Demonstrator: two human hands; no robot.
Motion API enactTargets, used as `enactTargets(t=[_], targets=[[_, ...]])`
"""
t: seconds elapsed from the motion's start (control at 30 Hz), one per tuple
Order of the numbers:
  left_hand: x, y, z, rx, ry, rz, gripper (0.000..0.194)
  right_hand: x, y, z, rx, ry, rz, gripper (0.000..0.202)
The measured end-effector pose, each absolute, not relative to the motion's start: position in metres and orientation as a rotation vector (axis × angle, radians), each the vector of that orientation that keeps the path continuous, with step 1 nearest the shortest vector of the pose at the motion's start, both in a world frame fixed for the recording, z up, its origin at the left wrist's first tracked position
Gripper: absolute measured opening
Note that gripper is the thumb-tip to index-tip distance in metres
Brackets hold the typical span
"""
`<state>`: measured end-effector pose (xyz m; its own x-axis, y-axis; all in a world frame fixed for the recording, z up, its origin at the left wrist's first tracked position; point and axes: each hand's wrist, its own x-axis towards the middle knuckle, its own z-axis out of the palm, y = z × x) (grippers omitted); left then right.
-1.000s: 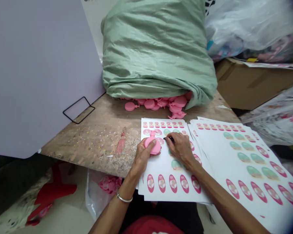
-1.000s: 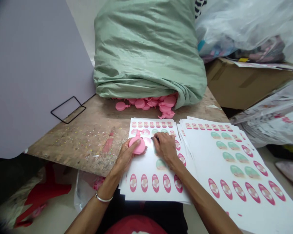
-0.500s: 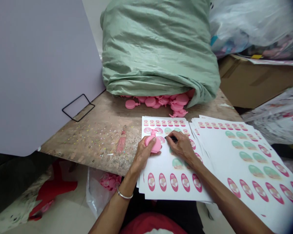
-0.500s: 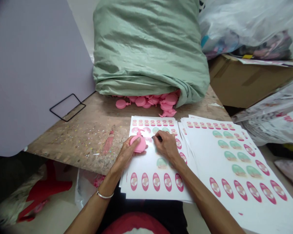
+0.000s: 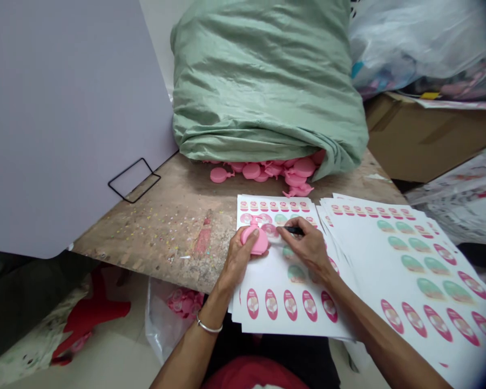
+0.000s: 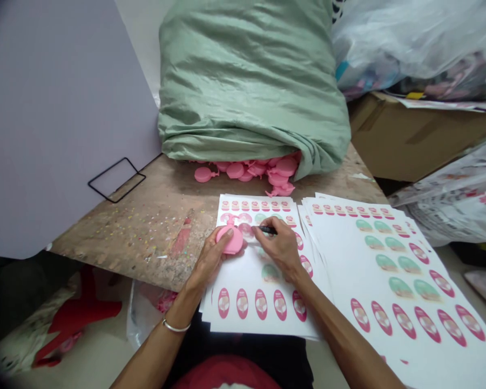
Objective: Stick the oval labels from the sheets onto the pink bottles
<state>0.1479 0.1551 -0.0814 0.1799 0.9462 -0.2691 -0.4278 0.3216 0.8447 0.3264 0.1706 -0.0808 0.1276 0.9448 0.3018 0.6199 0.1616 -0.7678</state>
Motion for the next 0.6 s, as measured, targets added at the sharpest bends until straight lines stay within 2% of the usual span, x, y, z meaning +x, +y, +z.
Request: enactTargets(t=[0.1,0.27,0.6], targets=[[0.145,0.153,-0.076,0.624,0.850,1.104,0.043,0.328,0.168,-0.066,-1.527,-1.393,0.723,0.031],[0.141,0.145,-0.063,0.508,0.778,1.134,0.047,0.312,0.154,-0.052,-1.448,-1.397,0.904,0.032],[0.135,0.135,-0.052,0.501,0.792,1.149,0.046,0.289,0.141,-0.042,-1.397,-1.468,0.972,0.028]])
